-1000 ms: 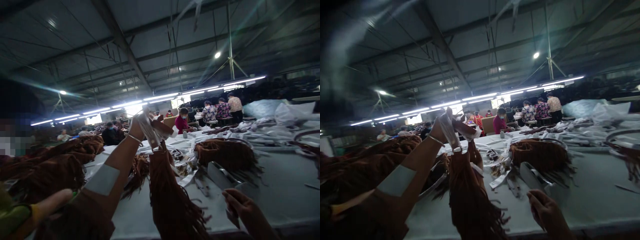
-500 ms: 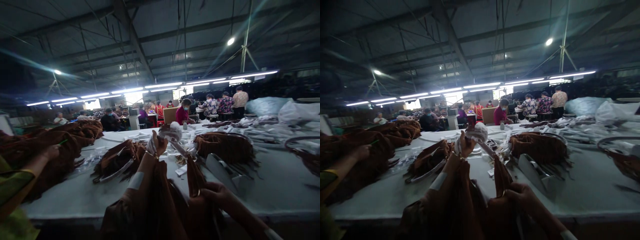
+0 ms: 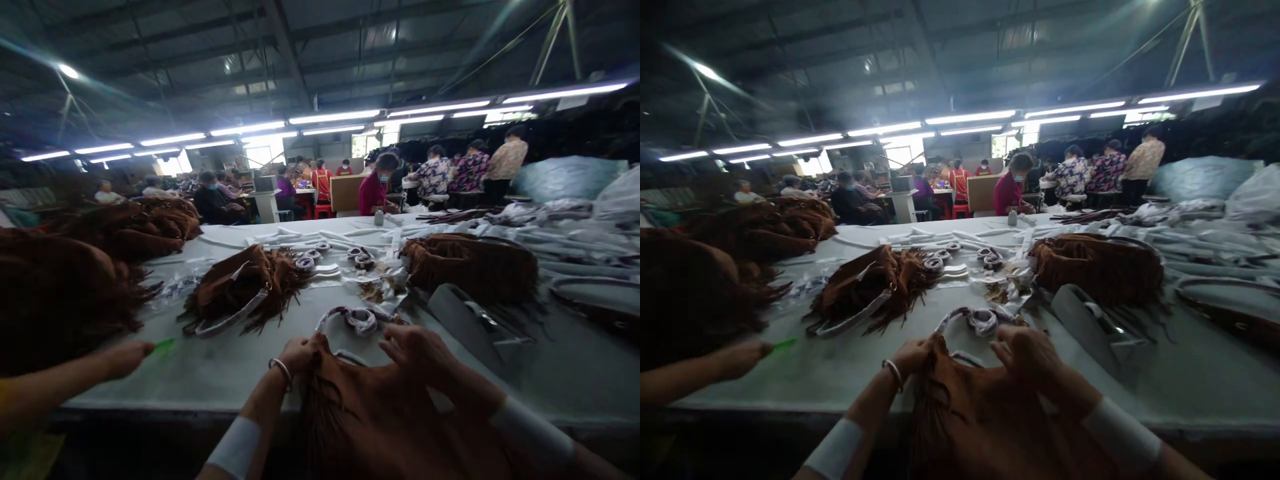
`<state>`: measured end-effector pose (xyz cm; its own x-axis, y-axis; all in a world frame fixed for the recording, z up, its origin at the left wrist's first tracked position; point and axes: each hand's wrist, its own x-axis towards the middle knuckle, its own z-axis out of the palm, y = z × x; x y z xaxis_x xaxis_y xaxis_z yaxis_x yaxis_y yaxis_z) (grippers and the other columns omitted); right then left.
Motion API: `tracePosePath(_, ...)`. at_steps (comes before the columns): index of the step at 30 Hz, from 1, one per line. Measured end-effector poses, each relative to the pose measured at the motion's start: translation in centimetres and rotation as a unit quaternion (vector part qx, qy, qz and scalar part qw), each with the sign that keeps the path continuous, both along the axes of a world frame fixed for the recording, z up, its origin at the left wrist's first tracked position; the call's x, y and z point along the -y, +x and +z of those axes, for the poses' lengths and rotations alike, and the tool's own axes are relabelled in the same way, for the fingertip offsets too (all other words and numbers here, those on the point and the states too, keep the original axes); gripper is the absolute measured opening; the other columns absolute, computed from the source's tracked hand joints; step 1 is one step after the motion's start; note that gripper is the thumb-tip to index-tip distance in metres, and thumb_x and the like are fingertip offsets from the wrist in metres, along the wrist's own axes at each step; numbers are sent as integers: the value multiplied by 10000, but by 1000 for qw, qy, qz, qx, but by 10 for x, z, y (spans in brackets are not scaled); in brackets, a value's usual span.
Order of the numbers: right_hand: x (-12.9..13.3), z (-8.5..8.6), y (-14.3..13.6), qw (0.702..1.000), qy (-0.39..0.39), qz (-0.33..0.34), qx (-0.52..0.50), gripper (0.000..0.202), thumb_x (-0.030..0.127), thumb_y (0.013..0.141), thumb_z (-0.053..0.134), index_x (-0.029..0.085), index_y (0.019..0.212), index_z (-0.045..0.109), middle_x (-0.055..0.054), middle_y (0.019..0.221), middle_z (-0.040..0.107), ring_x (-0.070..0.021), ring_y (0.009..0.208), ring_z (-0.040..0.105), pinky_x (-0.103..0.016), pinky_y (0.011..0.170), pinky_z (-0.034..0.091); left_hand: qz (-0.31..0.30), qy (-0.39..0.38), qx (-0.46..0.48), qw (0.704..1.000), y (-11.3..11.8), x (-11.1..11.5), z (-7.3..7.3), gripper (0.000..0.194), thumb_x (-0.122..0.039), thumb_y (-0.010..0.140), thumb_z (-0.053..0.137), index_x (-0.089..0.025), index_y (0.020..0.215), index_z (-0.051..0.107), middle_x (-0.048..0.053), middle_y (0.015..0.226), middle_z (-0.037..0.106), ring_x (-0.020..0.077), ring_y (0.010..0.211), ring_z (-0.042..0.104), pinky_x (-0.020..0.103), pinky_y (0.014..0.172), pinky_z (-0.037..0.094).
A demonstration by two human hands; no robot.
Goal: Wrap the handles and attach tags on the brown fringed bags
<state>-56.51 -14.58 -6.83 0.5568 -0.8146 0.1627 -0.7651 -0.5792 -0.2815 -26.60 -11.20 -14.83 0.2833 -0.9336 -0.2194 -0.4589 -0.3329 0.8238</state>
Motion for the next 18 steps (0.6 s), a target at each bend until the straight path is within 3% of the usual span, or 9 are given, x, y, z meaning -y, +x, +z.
tracePosePath(2,13,1,34,994,25,102,-2,285,357,881,566,208,1072,714,-81,914,752,-214,816,684,-271,680,422,-32,12,-15,999,-6,-2,-11,510,-633,772,644,-158,585,636,-15,536,513,159,591,522,272,554,366)
tracePosePath(4,25,-10,68,983,56,172,-27,324,266,838,615,217,1141,718,-84,961,760,-226,871,692,-271,710,445,-57,32,-39,997,-8,-1,-14,492,-626,707,694,-142,620,678,-2,562,552,179,613,536,286,571,364)
tracePosePath(8,41,-38,115,966,70,215,-123,257,169,786,641,207,1005,769,-79,833,753,-221,781,697,-261,631,443,-83,50,-115,989,-4,3,-12,483,-544,632,764,-99,816,730,42,716,671,215,702,606,317,661,442)
tracePosePath(12,43,-45,122,967,27,207,-146,203,210,837,578,138,904,755,-111,873,735,-205,752,678,-266,625,447,-63,11,-222,973,-6,0,-11,556,-469,596,823,-86,978,696,82,887,714,231,831,642,327,758,487)
tracePosePath(16,35,-35,108,969,-9,200,-142,275,219,912,474,126,923,732,-126,912,713,-215,773,669,-296,650,453,-63,-4,-386,920,-17,-4,-13,527,-382,569,866,-88,969,687,93,907,718,228,846,652,328,791,490)
tracePosePath(18,29,-28,102,968,-25,200,-151,256,185,900,478,128,909,727,-123,907,710,-222,779,669,-304,650,453,-56,-10,-408,911,-25,-6,-14,490,-318,546,869,-99,942,682,68,859,714,216,813,652,319,783,491)
